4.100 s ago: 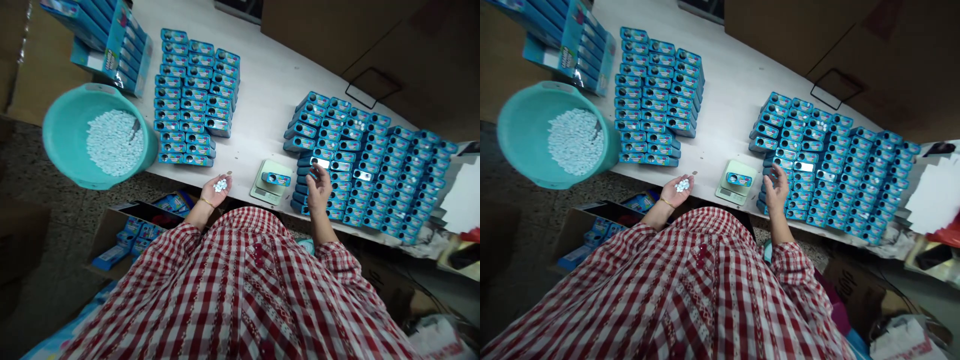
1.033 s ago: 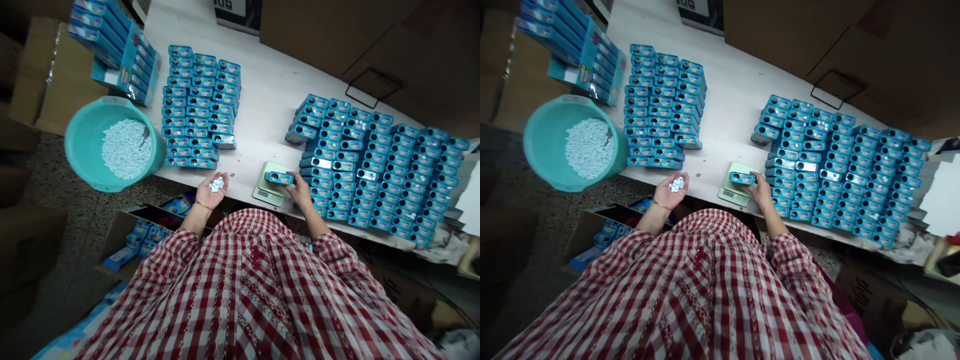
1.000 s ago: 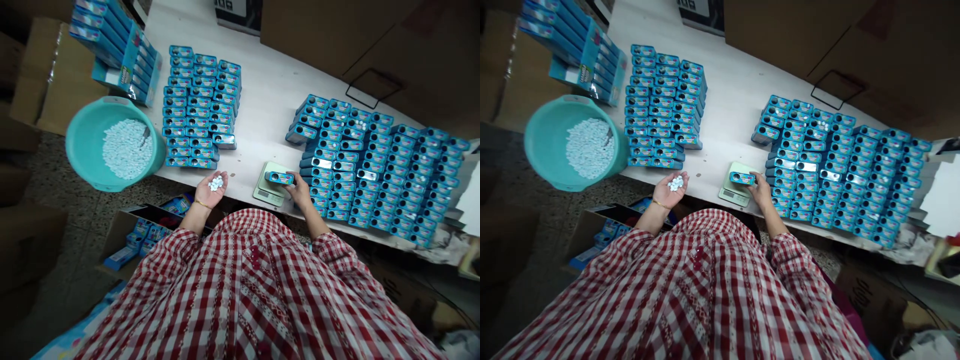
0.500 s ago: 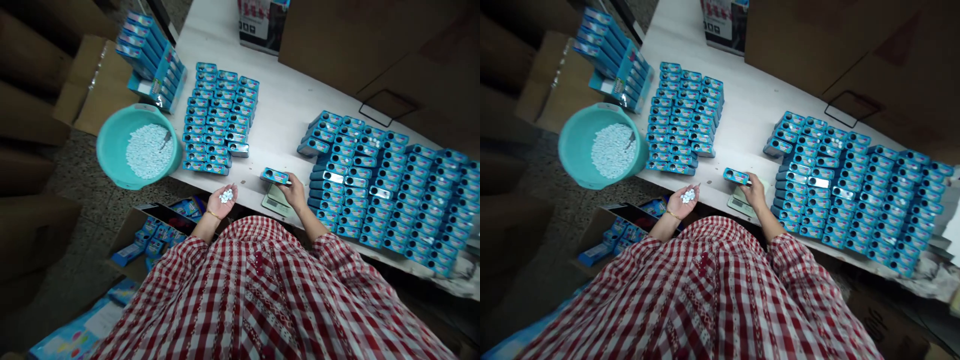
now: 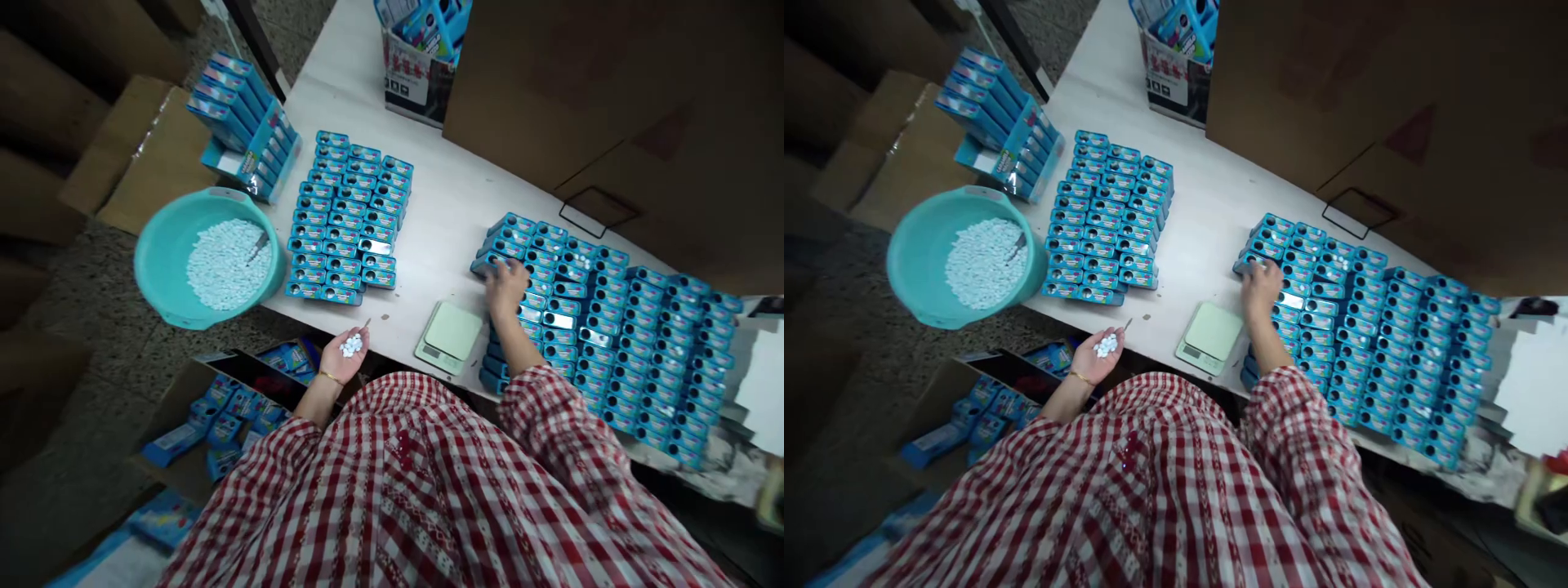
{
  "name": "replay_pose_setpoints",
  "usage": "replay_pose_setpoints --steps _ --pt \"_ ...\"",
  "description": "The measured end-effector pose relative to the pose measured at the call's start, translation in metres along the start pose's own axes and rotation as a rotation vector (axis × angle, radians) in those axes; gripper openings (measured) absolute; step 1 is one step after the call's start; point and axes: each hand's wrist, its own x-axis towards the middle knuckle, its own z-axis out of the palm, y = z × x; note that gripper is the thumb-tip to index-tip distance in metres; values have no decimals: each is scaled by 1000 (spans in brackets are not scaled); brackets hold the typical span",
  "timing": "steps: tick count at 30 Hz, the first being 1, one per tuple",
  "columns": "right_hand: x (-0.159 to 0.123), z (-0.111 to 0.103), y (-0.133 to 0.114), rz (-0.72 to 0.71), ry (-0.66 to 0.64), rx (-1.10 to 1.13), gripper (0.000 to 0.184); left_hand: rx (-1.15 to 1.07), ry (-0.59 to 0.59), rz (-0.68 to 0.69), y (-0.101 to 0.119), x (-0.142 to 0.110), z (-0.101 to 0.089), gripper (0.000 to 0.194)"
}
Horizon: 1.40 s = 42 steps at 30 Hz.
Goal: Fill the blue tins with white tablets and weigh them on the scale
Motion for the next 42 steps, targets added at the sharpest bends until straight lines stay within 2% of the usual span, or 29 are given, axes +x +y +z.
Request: replay_pose_setpoints --steps 2,4,9,14,17,20,22,24,27,30,32,36,39,42 --pt "16 -9 26 -72 -22 -155 33 11 -7 -8 -2 2 5 20" --pt "25 -11 36 -191 -45 -248 32 27 -17 -15 -5 4 10 21" --pt "20 -5 38 -481 -92 -361 30 73 -53 -40 -12 10 17 20" --pt "15 -6 35 -530 -77 -390 24 136 -107 -90 -18 8 25 17" --pt "-5 -26 19 -589 -135 -399 22 142 -120 -86 -17 4 27 18" --pt "-48 -52 -3 -693 -234 -378 21 155 -113 -85 -15 2 22 19" --pt "-80 -63 -17 -730 -303 -354 20 169 -106 -90 -16 3 18 20" --pt "-103 -64 -26 -737 -357 -323 19 186 -106 -99 -18 5 17 20" --pt "-117 -59 -25 -690 -358 -201 19 212 -123 -117 -21 8 19 20" --pt "-118 -65 -7 -508 -210 36 28 229 -137 -127 -22 9 21 21" --pt "-119 -76 10 -348 -92 169 27 240 -128 -127 -21 9 21 21" --pt "-129 -94 32 -161 18 261 20 269 -84 -129 -20 8 17 23" --pt "-144 -95 15 -168 20 303 19 302 -105 -156 -25 5 16 24" --pt "-161 -86 -37 -375 -139 401 20 368 -181 -228 -35 -1 15 24"
